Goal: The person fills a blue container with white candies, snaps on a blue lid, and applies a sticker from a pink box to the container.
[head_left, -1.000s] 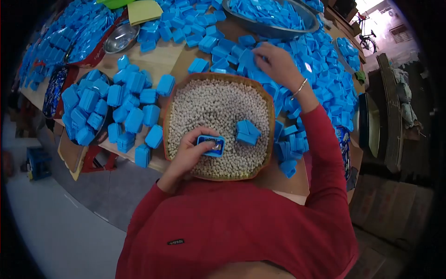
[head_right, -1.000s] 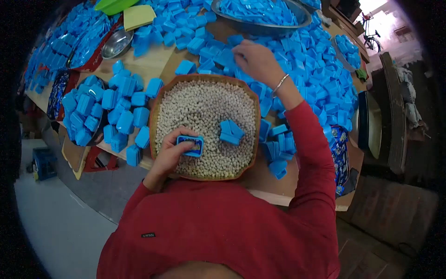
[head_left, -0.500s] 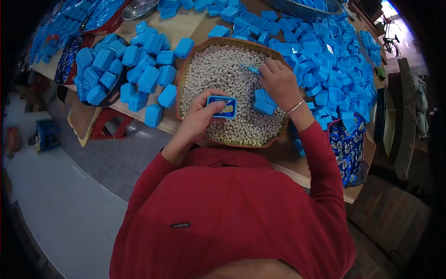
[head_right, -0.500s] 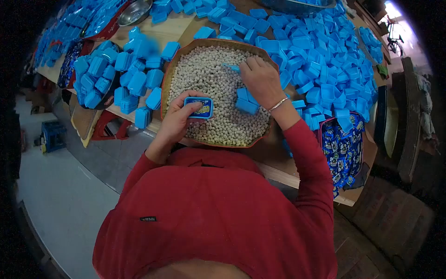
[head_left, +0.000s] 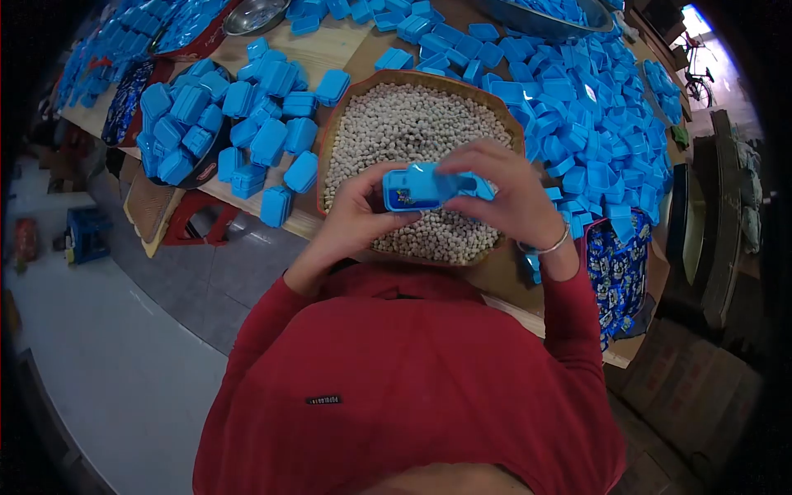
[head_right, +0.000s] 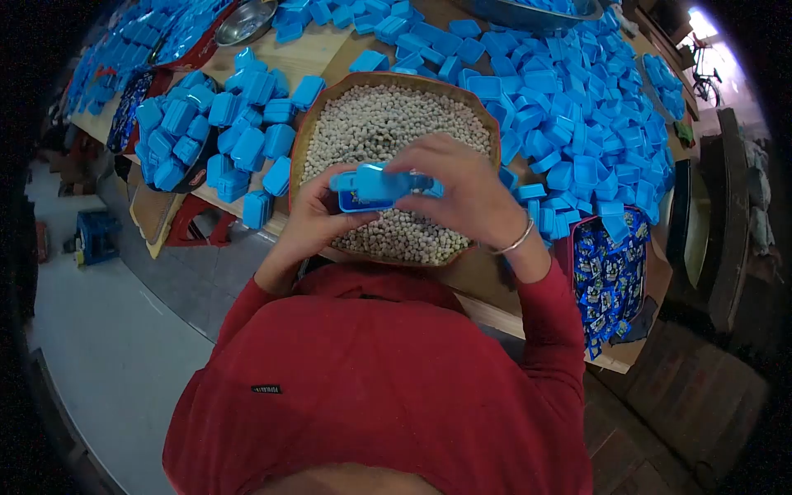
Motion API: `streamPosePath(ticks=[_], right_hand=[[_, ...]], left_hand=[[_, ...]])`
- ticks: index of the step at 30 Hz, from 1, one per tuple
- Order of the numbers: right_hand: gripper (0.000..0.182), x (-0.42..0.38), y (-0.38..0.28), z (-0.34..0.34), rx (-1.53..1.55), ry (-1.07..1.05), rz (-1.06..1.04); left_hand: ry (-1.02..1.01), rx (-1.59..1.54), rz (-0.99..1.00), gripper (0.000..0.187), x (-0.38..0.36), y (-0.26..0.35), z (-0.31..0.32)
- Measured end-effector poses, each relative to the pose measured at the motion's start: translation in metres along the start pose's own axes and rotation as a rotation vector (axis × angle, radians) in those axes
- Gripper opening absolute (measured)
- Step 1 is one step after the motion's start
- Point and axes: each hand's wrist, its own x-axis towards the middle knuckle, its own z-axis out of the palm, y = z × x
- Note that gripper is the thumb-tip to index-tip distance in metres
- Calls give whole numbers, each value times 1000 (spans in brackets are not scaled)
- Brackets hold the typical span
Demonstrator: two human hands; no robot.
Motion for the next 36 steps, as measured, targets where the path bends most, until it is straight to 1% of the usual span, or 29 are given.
streamPosePath(ticks=[2, 3, 5, 10, 14, 17, 20, 23, 25, 26, 28, 29, 31, 32, 34, 35, 36], right_hand=[[36, -3, -15, 4, -118, -18, -34], [37, -3, -17, 5, -178, -31, -54], [38, -4, -18, 6, -153, -17, -47], [38, -6, -20, 16, -34, 85, -22], [39, -9, -19, 18, -17, 89, -25], [40, -12, -23, 17, -47, 91, -16], [40, -13, -26, 15, -77, 80, -20], [40, -13, -27, 14, -81, 74, -31], [40, -14, -26, 15, -52, 82, -27], [39, -14, -27, 15, -44, 81, -14], [36, -15, -31, 18, -23, 78, 12], [33, -15, -31, 20, 46, 95, 22], [27, -17, -28, 26, 182, 130, 42], [24, -19, -26, 29, 244, 197, 109], [19, -23, -19, 37, 366, 327, 244], [19, -26, -18, 40, 383, 325, 314], [20, -28, -20, 43, 482, 356, 380]], left_hand=[[-35, 90, 31, 49, 3, 8, 3], [-39, 86, 24, 49, 3, 10, 4], [-32, 80, 11, 49, 1, 11, 6], [-28, 78, 55, 48, -2, 18, 4], [-42, 12, -24, 48, -5, 20, 4], [-46, 115, 79, 49, -4, 18, 6], [-62, 153, 70, 51, -4, 25, 7], [-75, 122, 1, 52, -4, 24, 6], [-113, 166, 60, 48, -5, 29, 5], [-131, 187, 90, 47, -5, 31, 4], [-138, 65, -20, 43, -9, 33, 1], [-141, 4, -75, 42, -12, 34, 0], [-73, -12, -63, 40, -12, 26, 6], [-42, -20, -58, 39, -11, 24, 9], [-32, 98, 21, 40, -9, 28, 12], [-25, 155, 60, 40, -9, 30, 13], [-29, 140, 47, 40, -9, 30, 13]])
